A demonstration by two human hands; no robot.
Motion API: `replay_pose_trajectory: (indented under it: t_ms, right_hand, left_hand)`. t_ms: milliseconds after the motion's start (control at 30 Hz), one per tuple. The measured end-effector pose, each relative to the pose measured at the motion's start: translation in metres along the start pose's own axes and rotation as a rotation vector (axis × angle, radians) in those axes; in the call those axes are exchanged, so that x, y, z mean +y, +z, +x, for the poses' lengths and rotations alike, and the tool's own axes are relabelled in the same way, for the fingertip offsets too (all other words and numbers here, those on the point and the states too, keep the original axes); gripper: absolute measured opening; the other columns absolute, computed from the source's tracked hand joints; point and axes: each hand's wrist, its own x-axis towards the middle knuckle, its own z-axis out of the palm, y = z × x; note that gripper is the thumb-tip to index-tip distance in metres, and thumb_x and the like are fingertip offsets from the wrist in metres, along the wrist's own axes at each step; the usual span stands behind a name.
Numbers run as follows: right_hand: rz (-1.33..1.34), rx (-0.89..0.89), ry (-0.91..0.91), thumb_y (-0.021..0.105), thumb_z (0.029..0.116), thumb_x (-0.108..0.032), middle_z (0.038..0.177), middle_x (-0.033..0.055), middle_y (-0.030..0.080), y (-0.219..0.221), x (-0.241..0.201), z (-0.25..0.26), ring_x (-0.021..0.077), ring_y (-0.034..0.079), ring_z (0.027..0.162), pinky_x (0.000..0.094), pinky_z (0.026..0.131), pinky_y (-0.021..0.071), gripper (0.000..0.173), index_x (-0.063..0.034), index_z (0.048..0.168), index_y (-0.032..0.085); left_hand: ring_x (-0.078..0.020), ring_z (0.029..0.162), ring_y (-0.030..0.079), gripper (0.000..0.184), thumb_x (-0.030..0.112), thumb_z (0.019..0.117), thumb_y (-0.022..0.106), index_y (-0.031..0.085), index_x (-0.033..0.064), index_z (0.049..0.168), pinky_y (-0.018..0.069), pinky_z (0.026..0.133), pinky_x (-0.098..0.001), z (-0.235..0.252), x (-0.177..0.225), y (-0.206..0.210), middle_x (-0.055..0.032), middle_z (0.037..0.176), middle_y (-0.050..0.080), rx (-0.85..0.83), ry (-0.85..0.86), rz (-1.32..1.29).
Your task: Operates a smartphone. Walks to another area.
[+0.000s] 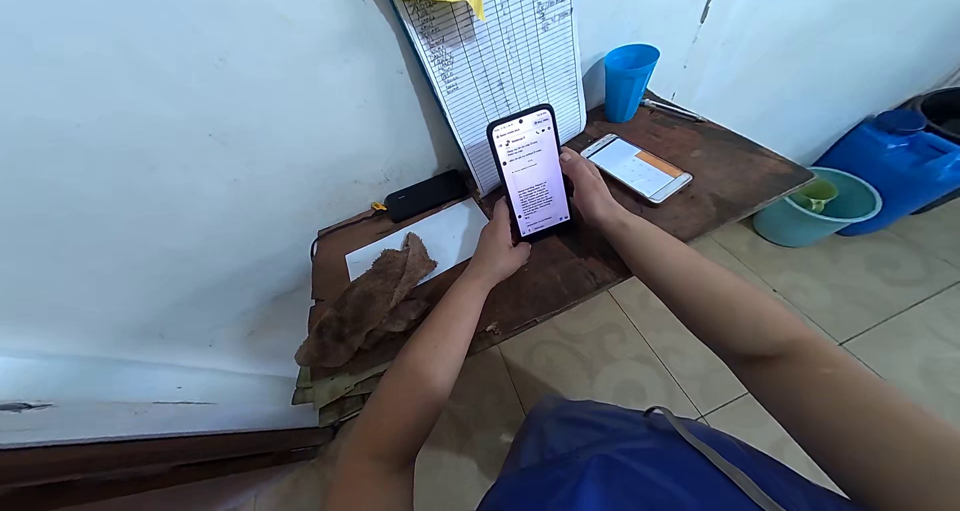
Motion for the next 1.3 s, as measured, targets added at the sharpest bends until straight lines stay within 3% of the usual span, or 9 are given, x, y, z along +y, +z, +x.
replay_pose_trajectory:
  t_ms: [133,300,767,900,1300]
  right_hand:
    - [0.009,-0.002,-0.005,0.021,0.1082,-0.024,0.107,0.0047,0.062,-0.0009,0.0009,0.0,-0.0023,0.061,0.098,0.0197,0.091,0.0501,0.048,0.0056,0.128,0.053]
    - [-0.005,0.012,-0.005,0.021,0.1084,-0.024,0.102,0.0027,0.062,-0.0013,0.0029,0.0009,-0.0029,0.061,0.094,0.0197,0.089,0.0506,0.045,0.0029,0.122,0.055]
    - [0.036,0.018,-0.034,0.022,0.1076,-0.027,0.099,-0.001,0.064,-0.0027,0.0055,0.0028,-0.0036,0.062,0.092,0.0193,0.088,0.0521,0.046,0.0004,0.118,0.057]
    - [0.028,0.024,-0.067,0.024,0.1062,-0.026,0.098,-0.0012,0.065,-0.0025,0.0057,0.0025,-0.0039,0.063,0.091,0.0193,0.087,0.0525,0.045,0.0017,0.117,0.058]
    - [0.001,0.017,-0.075,0.024,0.1065,-0.024,0.101,0.0006,0.064,-0.0027,0.0057,0.0018,-0.0044,0.062,0.093,0.0183,0.088,0.0514,0.045,0.0039,0.121,0.056]
  left_hand:
    - [-0.0276,0.089,0.07,0.08,-0.016,0.0827,0.062,0.024,-0.0038,0.152,0.058,0.076,-0.0421,-0.0001,-0.0004,0.0003,-0.0241,0.118,0.065,0.004,0.016,-0.009]
    - [-0.0273,0.092,0.07,0.093,-0.018,0.0807,0.06,0.012,-0.0016,0.158,0.0587,0.077,-0.0412,0.0006,-0.0037,0.0017,-0.0241,0.125,0.063,0.017,0.039,-0.047]
    - [-0.0221,0.078,0.066,0.089,-0.016,0.0815,0.061,0.015,-0.0016,0.157,0.0562,0.067,-0.0367,0.0006,-0.0013,0.0019,-0.0208,0.114,0.065,0.019,0.026,-0.018]
    - [-0.0281,0.089,0.07,0.09,-0.016,0.0817,0.061,0.015,-0.0021,0.157,0.0582,0.075,-0.0431,0.0018,-0.0028,0.002,-0.0235,0.122,0.065,0.02,0.025,-0.011]
    - [-0.0278,0.087,0.068,0.089,-0.016,0.0814,0.061,0.016,-0.0033,0.157,0.0571,0.077,-0.043,0.0014,-0.0017,0.0026,-0.023,0.114,0.065,0.028,0.031,0.016]
